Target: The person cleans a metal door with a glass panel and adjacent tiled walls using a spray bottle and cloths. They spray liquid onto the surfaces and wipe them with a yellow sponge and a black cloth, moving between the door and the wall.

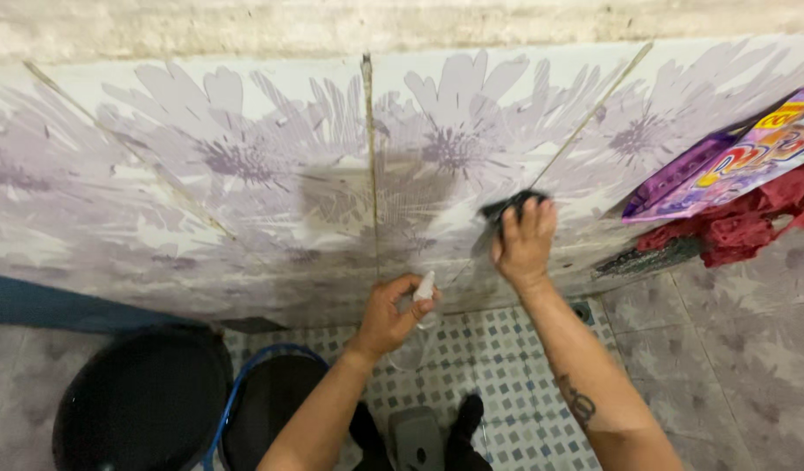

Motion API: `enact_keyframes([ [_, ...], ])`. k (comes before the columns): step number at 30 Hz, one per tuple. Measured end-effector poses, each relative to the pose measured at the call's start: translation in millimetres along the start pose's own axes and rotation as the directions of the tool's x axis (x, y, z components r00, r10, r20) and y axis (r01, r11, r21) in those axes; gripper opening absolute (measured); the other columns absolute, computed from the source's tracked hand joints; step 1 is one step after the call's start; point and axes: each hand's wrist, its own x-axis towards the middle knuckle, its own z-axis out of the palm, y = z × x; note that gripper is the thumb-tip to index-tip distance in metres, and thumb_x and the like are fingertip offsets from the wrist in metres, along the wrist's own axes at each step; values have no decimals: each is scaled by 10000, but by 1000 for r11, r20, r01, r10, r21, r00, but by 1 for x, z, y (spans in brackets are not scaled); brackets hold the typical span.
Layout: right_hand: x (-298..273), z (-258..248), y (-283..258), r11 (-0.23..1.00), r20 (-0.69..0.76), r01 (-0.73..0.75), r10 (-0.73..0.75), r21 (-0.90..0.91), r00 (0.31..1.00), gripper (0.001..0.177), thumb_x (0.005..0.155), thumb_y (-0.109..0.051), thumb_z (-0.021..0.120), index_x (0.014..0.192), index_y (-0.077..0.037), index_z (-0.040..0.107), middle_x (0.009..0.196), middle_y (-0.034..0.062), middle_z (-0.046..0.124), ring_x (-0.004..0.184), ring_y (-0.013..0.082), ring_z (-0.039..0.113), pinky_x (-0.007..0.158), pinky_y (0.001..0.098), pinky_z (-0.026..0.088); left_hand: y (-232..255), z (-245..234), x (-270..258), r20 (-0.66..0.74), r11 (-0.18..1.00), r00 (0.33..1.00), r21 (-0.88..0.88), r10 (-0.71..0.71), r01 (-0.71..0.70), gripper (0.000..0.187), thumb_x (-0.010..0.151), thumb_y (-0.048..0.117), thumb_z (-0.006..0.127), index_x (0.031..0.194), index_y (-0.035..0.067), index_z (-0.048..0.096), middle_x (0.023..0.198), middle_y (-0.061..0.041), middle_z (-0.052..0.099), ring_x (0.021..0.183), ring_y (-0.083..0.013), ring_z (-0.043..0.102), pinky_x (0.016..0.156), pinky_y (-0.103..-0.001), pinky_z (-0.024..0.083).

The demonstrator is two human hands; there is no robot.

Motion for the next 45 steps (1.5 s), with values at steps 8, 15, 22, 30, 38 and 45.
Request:
enact_keyframes([
  [8, 32, -31, 46, 995, -180, -103, 99, -15, 979, 696, 989, -52, 552, 1631, -117, 291, 1717, 215, 247, 1589, 441, 264, 1275, 602, 246, -16, 22, 15, 39, 999, 999, -45, -10, 12, 398, 957, 361, 709, 1149, 12, 715, 1011, -89, 773, 970, -157, 714, 889, -348, 562],
  [15, 2, 3, 34, 998, -276, -28, 43, 57, 960, 678, 915, -2, 570, 1572, -122, 447, 1659, 163, 363, 1574, 393, 316, 1287, 603, 269, -111, 48, 7, -17, 991, 993, -53, 119, -120, 461, 960, 398, 716, 1180, -6, 692, 1020, -86, 769, 990, -176, 718, 917, -358, 560],
  [22, -161, 99, -19, 996, -190, 85, -89, -28, 978, 555, 869, -1, 620, 1404, -142, 653, 1564, 144, 504, 1492, 376, 397, 1212, 587, 330, -223, 51, -28, 20, 976, 976, 7, 219, -219, 477, 962, 430, 687, 1176, 4, 702, 1011, -75, 789, 952, -170, 764, 872, -334, 603],
  [30, -246, 165, -8, 997, -365, 61, -74, -48, 928, 571, 892, 42, 606, 1449, -85, 607, 1605, 191, 447, 1525, 400, 364, 1234, 586, 315, -335, 60, -55, 4, 900, 905, 108, 425, -423, 417, 1002, 343, 690, 1206, -20, 666, 1026, -89, 776, 1003, -177, 740, 933, -334, 578],
  [38, -285, 181, -13, 998, -405, 49, -26, 48, 914, 711, 880, 76, 568, 1565, -42, 417, 1656, 211, 369, 1544, 436, 353, 1258, 589, 310, -372, 61, -61, -83, 911, 910, 112, 407, -397, 399, 992, 326, 669, 1211, -8, 668, 1000, -54, 778, 905, -131, 682, 832, -298, 551],
  [45, -305, 184, -16, 997, -410, -47, 65, 54, 910, 728, 877, 34, 654, 1563, -109, 457, 1690, 217, 265, 1527, 473, 338, 1245, 561, 318, -376, 74, -77, -64, 889, 887, 31, 457, -456, 372, 1020, 290, 668, 1240, -9, 650, 1073, -57, 736, 1033, -134, 676, 946, -300, 546],
])
